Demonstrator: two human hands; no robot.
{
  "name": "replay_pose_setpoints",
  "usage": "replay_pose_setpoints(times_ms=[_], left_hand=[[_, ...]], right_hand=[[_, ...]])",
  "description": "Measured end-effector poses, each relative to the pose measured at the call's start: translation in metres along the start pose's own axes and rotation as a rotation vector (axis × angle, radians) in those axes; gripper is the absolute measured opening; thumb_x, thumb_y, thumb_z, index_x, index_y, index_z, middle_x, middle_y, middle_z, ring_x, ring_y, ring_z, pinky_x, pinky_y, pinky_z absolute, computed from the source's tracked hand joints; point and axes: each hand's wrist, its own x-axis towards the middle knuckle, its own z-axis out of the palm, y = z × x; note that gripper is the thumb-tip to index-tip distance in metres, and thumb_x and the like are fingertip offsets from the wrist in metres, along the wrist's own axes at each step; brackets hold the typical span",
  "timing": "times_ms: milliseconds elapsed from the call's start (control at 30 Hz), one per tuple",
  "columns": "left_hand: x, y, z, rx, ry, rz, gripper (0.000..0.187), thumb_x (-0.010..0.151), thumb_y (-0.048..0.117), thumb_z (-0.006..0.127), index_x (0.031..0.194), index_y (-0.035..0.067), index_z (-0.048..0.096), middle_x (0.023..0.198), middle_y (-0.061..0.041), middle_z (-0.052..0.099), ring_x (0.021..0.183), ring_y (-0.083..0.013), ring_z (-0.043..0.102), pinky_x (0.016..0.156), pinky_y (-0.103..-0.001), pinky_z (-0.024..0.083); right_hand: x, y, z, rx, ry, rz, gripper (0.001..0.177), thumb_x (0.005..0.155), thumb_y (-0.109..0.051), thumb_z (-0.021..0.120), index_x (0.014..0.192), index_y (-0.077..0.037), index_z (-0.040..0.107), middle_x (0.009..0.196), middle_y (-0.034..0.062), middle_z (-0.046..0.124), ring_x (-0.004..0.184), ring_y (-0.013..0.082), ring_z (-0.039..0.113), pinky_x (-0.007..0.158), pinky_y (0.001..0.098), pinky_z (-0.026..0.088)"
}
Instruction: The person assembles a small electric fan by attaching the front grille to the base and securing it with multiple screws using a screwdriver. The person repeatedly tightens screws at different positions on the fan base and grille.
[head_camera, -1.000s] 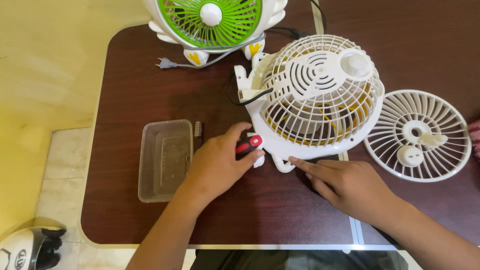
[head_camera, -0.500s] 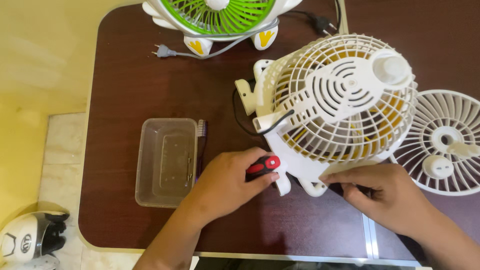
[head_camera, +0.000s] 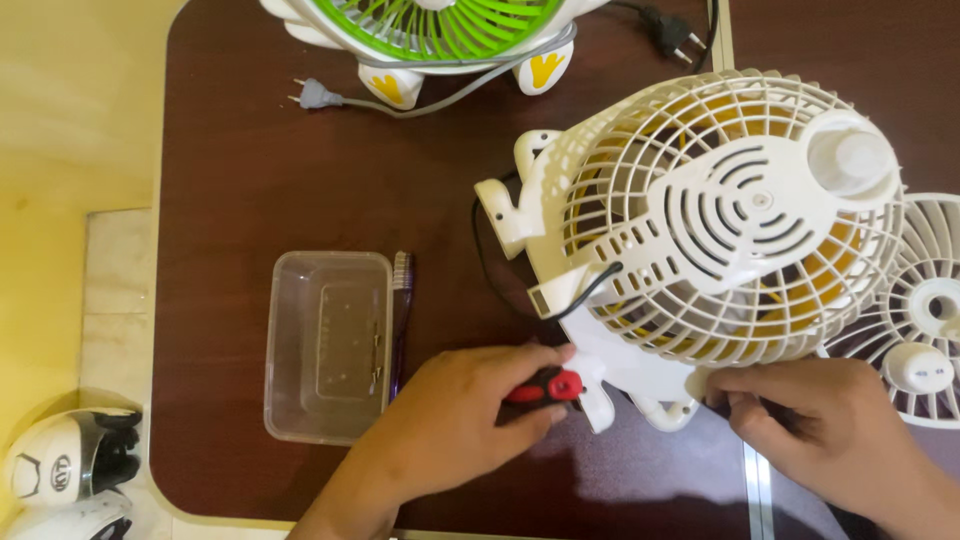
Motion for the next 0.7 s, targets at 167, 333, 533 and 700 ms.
replay_pose_setpoints(times_ms=[167,333,533,700], left_hand=[[0.001,-0.001,0.005,-0.005,-0.1,0.069,0.057,0.086,0.022,0.074,0.141,0.012,0.059,0.109,-0.012,0.075,0.094,-0.0316,0.073,0.08,-0.039,0.058],[0.006,0.003,0.016,-0.027,-0.146,0.081,0.06,0.087,0.021,0.073,0.144,0.014,0.057,0.111,-0.012,0.074,0.091,-0.0307,0.073,0.08,-0.039,0.058],[0.014,0.006,0.032,0.015,-0.409,0.076,0.07,0.087,0.024,0.068,0.153,0.018,0.048,0.116,-0.012,0.072,0.095,-0.0293,0.071,0.083,-0.04,0.056],[0.01,0.013,0.042,-0.05,-0.526,0.098,0.081,0.092,0.025,0.066,0.166,0.018,0.033,0.13,-0.021,0.064,0.107,-0.0352,0.066,0.092,-0.042,0.052]], right_hand=[[-0.007,0.009,-0.004,0.02,0.131,0.057,0.02,0.078,-0.013,0.071,0.093,-0.008,0.083,0.076,0.0036,0.076,0.063,0.0134,0.07,0.059,0.027,0.054],[-0.006,0.016,-0.013,-0.028,0.199,0.088,0.017,0.075,-0.01,0.069,0.085,-0.007,0.081,0.071,0.0047,0.073,0.06,0.0151,0.067,0.059,0.0287,0.052],[0.004,0.0,-0.022,-0.071,0.271,0.159,0.016,0.078,-0.006,0.064,0.087,-0.003,0.076,0.071,0.008,0.072,0.062,0.0183,0.064,0.058,0.032,0.051],[0.02,-0.019,-0.023,-0.08,0.275,0.135,0.01,0.084,-0.002,0.059,0.09,0.002,0.067,0.076,0.0105,0.068,0.066,0.02,0.063,0.057,0.0327,0.05]])
